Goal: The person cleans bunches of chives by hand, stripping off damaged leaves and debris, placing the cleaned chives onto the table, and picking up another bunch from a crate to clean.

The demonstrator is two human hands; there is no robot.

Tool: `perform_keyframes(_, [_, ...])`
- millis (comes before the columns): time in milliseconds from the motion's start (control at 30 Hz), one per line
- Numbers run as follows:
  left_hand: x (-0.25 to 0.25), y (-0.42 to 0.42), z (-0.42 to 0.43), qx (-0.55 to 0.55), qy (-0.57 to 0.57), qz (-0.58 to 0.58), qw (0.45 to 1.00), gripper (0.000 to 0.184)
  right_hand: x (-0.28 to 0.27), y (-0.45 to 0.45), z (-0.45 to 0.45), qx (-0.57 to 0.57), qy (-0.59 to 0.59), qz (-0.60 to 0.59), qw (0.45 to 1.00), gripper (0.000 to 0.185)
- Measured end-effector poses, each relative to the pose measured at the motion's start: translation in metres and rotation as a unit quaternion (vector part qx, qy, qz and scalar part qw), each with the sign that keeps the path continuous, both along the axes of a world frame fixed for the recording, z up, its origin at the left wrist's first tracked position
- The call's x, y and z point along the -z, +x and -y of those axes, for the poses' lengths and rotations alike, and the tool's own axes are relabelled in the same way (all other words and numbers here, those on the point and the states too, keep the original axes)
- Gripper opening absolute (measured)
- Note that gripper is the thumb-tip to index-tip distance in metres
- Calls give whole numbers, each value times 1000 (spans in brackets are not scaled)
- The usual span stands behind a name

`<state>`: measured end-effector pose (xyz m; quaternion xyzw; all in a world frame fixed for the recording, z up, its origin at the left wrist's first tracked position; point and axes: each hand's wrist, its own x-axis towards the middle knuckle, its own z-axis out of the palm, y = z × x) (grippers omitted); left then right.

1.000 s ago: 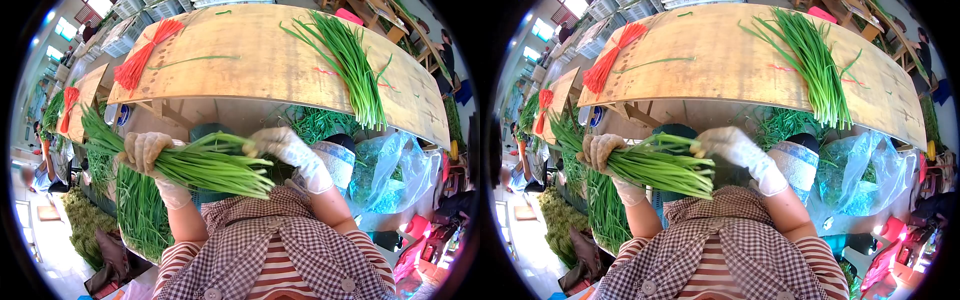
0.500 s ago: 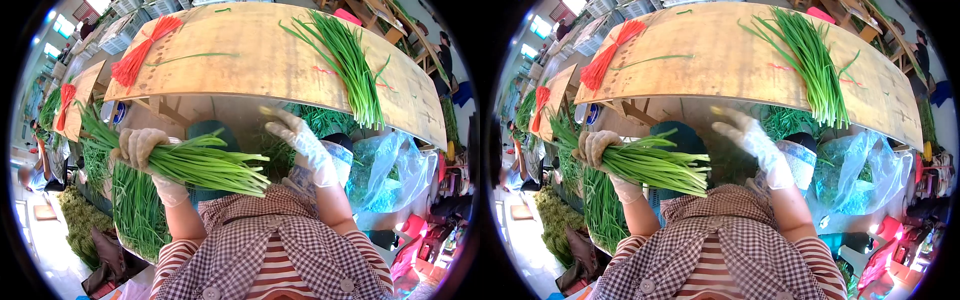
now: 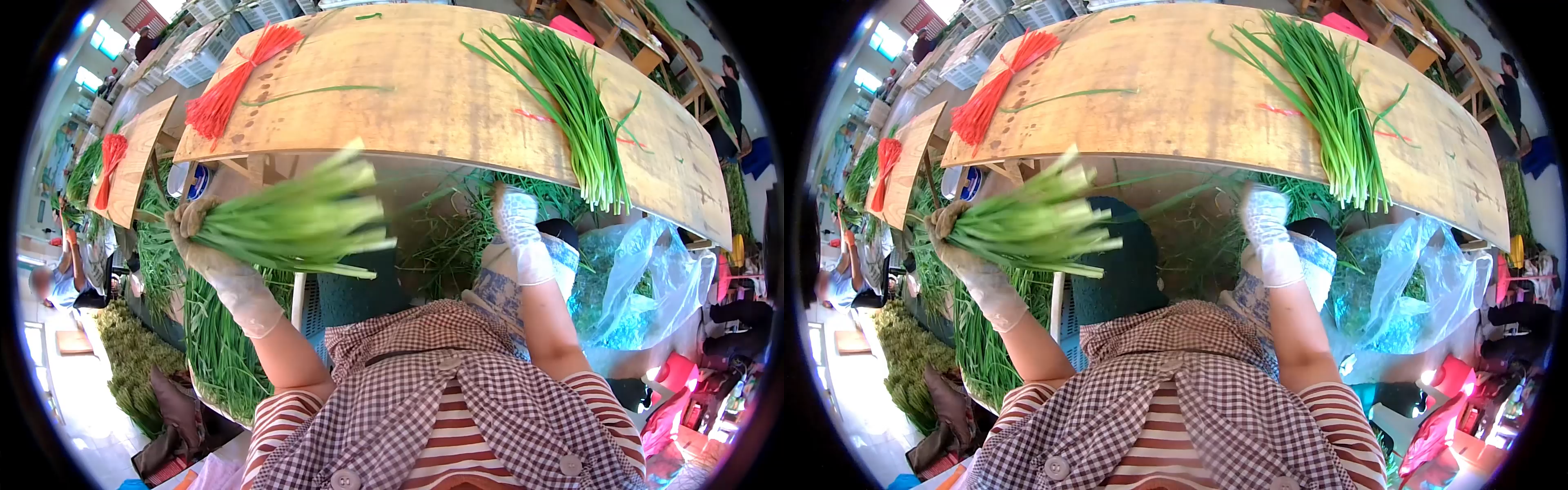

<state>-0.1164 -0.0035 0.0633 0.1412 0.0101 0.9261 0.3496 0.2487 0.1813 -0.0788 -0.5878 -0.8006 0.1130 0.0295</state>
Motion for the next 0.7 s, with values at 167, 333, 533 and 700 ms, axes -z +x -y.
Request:
perform_keyframes(167, [0,11,-16,-80,-150,60,984,26,-55,-6,17,-28,-173,-303,937,28])
perform_keyframes(333, [3,43,-33,-120,-247,39,961,21,-95,-23,56,-29,-185,-580,793,20])
perform_keyframes(533, [13,41,-35,-64,-160,72,982,21,-96,-29,75,54,-145,-657,738,18])
perform_keyframes(700, [15,39,-35,-61,-176,82,979,22,-104,-36,82,-204,249,-451,832,24])
